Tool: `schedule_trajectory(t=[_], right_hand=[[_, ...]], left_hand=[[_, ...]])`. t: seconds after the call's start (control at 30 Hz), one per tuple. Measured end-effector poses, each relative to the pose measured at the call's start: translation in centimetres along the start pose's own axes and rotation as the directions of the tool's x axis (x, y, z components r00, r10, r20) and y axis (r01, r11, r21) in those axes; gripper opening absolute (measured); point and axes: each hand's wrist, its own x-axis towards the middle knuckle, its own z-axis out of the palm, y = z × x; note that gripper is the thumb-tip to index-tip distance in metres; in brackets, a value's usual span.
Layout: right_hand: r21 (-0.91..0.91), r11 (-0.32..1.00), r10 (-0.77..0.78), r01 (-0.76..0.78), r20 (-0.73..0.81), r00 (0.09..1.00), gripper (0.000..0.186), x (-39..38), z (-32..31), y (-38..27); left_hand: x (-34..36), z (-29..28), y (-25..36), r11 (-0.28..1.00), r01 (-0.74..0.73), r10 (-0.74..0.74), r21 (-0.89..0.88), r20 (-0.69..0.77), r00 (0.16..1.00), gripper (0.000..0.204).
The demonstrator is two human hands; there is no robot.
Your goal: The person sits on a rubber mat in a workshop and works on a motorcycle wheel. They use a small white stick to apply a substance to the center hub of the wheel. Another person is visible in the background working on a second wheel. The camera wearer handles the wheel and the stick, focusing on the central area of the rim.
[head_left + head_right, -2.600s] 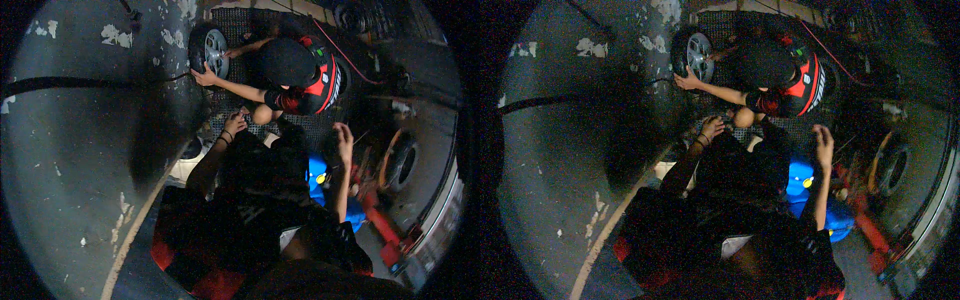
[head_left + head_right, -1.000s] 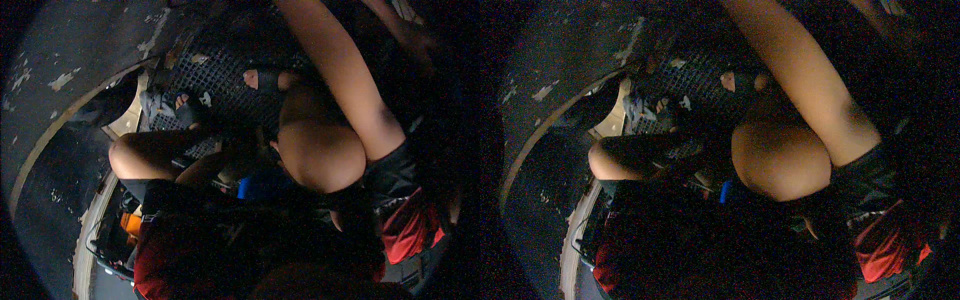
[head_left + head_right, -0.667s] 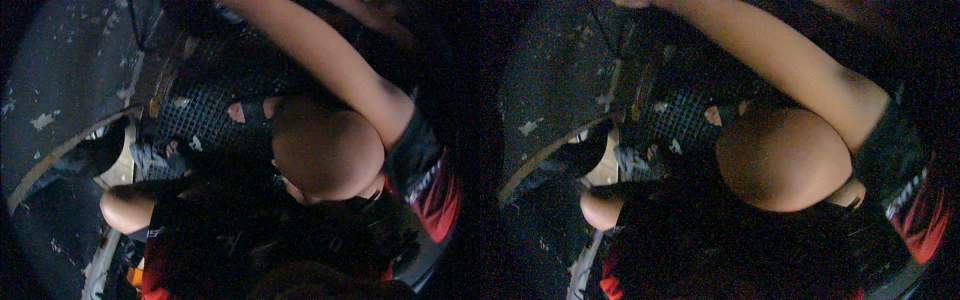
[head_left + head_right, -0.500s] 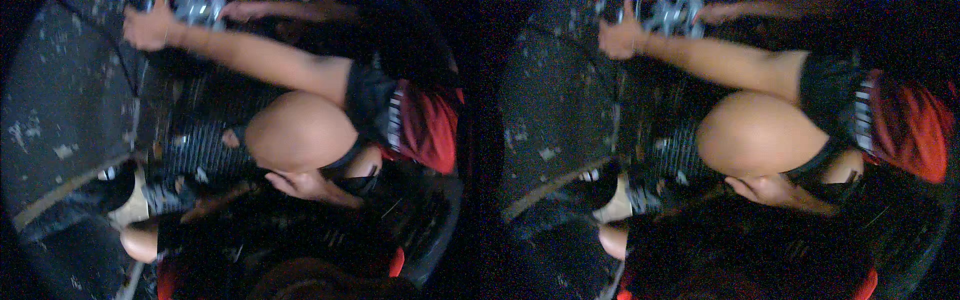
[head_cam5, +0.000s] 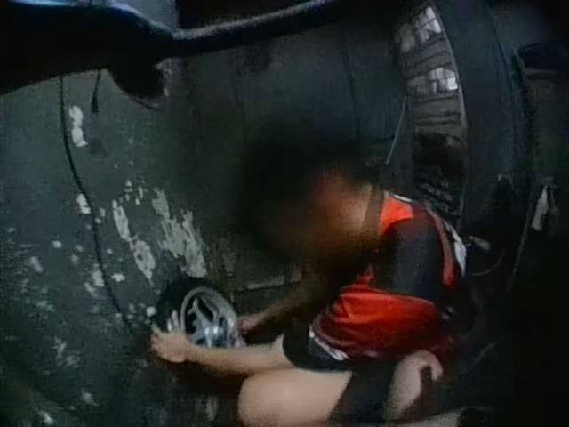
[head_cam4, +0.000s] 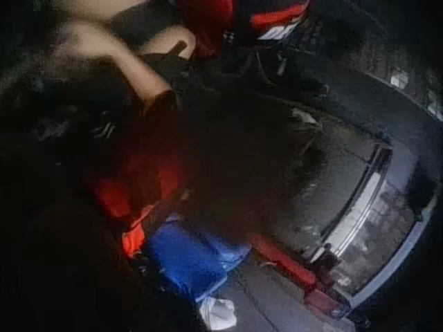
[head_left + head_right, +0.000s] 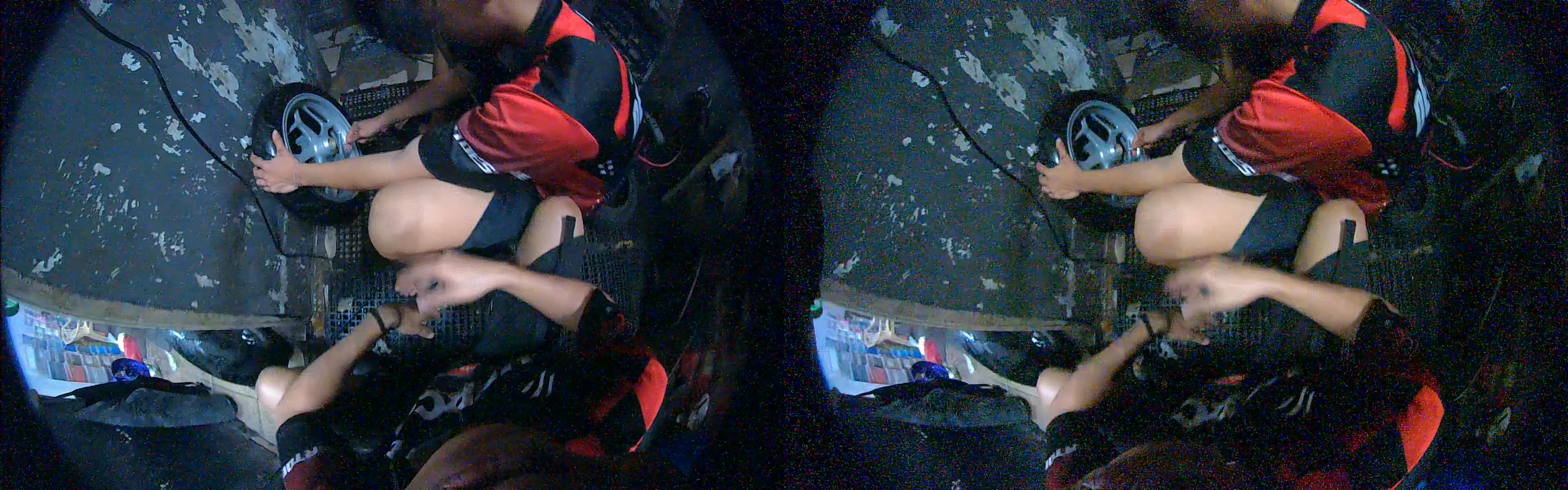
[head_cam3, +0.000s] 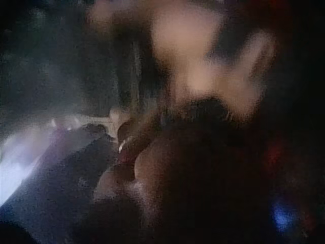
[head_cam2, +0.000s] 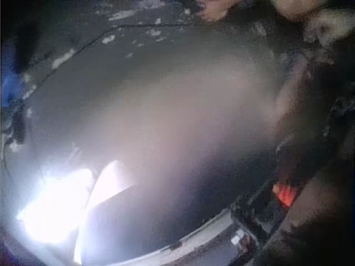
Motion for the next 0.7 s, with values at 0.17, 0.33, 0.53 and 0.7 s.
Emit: schedule_trajectory(t=[0.17, 0.33, 0.53, 0.7], right_hand=[[0.028, 0.999, 0.020, -0.021, 0.063, 0.998, 0.045, -1.5, 1.1, -2.7], [0.071, 0.996, 0.065, -0.059, -0.091, 0.994, 0.048, -2.2, -0.3, 0.2], [0.063, 0.998, 0.017, -0.004, -0.213, 0.977, 0.045, -1.5, -1.6, -2.4], [-0.076, 0.967, -0.231, 0.243, 0.134, 0.964, 0.043, -3.3, 0.8, -4.8]], left_hand=[[-17.3, -7.5, 10.6, 1.000, 0.027, -0.022, 0.008, -0.360, 0.933, 0.039], [-29.2, -8.3, 26.4, 0.992, 0.076, 0.106, 0.102, -0.993, -0.060, 0.031], [-32.2, -2.5, 32.0, 0.763, -0.008, 0.588, 0.646, -0.699, -0.408, 0.032], [-32.7, 0.5, 32.9, 0.749, 0.038, 0.603, 0.661, -0.658, -0.451, 0.033]])
